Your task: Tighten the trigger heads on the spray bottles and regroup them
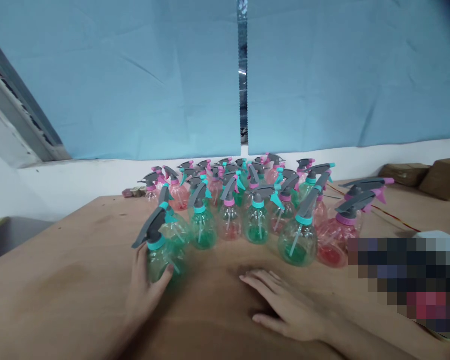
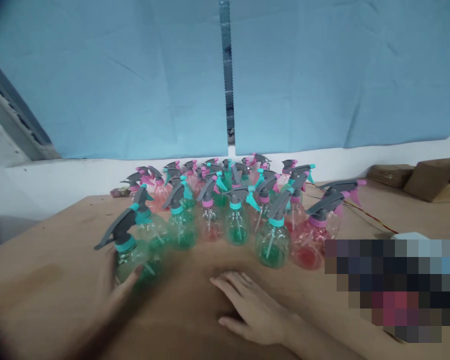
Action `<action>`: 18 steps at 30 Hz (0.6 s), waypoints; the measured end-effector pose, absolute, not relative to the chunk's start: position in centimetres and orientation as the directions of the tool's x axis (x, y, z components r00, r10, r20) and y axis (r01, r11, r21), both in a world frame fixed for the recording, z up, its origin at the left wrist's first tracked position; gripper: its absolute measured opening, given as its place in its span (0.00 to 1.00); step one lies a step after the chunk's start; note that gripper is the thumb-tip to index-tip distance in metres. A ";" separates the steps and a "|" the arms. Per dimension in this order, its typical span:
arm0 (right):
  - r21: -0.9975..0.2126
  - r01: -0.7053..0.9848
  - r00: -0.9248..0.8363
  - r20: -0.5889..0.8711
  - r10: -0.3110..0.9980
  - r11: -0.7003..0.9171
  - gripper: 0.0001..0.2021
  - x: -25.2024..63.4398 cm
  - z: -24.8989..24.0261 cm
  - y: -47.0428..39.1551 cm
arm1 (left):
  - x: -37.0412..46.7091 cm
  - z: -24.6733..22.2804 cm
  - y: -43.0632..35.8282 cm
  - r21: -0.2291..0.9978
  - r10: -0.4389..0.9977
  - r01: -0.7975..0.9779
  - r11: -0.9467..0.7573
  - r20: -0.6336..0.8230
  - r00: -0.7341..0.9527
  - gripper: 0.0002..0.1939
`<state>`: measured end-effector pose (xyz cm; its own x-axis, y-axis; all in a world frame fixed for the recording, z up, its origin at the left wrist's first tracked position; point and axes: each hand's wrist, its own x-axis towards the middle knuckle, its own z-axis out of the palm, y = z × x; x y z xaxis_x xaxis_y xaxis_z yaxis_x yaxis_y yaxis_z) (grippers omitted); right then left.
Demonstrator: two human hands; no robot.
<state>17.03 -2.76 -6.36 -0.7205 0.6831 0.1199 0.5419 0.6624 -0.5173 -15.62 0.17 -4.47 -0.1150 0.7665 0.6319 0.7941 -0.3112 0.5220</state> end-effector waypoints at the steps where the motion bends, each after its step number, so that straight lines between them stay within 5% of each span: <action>1: -0.520 0.544 -0.719 0.117 0.686 0.659 0.30 17.0 -6.3 -2.8 | -15.6 -4.3 0.8 0.521 0.770 0.798 -0.302 0.627 -0.118 0.27; 18: -0.514 0.550 -0.719 0.110 0.686 0.658 0.29 16.8 -5.9 -2.8 | -16.6 -4.7 10.1 0.497 0.718 0.819 -0.285 0.677 -0.161 0.30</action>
<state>16.79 -2.82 -5.87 -0.7190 0.6863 0.1097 0.5499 0.6583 -0.5140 -16.63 10.06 -4.74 -0.1609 0.7184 0.6768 0.8193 -0.2852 0.4975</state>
